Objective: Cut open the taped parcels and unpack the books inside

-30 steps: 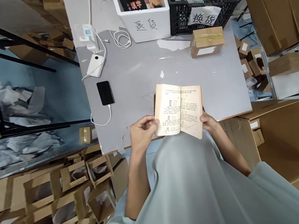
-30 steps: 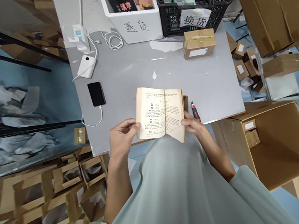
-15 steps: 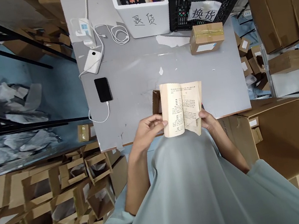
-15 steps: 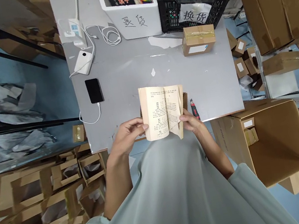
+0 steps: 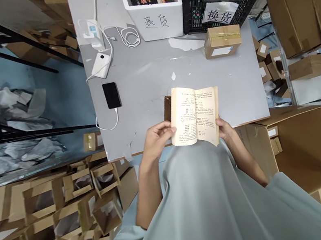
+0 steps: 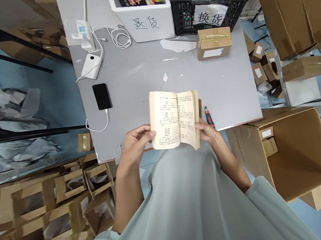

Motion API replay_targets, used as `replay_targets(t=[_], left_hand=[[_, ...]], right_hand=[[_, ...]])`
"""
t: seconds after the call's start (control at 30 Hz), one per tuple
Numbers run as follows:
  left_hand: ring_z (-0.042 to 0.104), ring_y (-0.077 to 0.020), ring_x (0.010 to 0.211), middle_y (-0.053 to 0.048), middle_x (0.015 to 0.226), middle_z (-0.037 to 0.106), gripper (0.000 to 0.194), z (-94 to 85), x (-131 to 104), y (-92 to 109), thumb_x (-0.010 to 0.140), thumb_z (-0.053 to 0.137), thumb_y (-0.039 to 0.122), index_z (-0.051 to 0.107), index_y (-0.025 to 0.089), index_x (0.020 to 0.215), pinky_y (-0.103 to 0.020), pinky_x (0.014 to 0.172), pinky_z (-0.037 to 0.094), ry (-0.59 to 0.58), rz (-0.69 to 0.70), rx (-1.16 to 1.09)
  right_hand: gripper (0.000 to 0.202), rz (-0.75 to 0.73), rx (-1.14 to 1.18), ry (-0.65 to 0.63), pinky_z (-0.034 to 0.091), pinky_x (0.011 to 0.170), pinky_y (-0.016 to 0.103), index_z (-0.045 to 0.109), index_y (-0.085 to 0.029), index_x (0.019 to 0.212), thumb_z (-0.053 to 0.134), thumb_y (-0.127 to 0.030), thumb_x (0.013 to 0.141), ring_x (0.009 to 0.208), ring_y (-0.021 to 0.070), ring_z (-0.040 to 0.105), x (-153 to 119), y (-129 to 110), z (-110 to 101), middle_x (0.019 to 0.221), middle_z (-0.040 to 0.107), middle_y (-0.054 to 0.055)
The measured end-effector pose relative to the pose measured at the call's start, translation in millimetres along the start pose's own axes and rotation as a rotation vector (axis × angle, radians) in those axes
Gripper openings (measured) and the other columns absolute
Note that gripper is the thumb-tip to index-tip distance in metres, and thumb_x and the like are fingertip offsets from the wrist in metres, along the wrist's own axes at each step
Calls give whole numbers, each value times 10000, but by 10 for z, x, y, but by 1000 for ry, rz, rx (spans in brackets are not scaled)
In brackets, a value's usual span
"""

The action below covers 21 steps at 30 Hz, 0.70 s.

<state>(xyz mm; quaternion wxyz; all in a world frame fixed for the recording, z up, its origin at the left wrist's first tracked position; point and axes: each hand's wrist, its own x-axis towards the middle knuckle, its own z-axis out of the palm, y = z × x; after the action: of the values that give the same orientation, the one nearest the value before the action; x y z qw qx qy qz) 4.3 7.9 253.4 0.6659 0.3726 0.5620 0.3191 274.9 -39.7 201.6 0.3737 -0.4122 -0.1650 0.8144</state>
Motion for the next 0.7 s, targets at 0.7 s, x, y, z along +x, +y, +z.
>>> replay_targets(t=[0.7], left_hand=[[718, -198, 904, -80, 1072, 796, 505, 178, -167, 4, 823, 970, 527, 795, 218, 1182, -313, 807, 618, -23, 213, 73]], right_hand=[[779, -123, -145, 97, 631, 1224, 529, 709, -357, 1427, 993, -597, 743, 1527, 371, 662, 41, -158, 272, 1484, 796, 34]])
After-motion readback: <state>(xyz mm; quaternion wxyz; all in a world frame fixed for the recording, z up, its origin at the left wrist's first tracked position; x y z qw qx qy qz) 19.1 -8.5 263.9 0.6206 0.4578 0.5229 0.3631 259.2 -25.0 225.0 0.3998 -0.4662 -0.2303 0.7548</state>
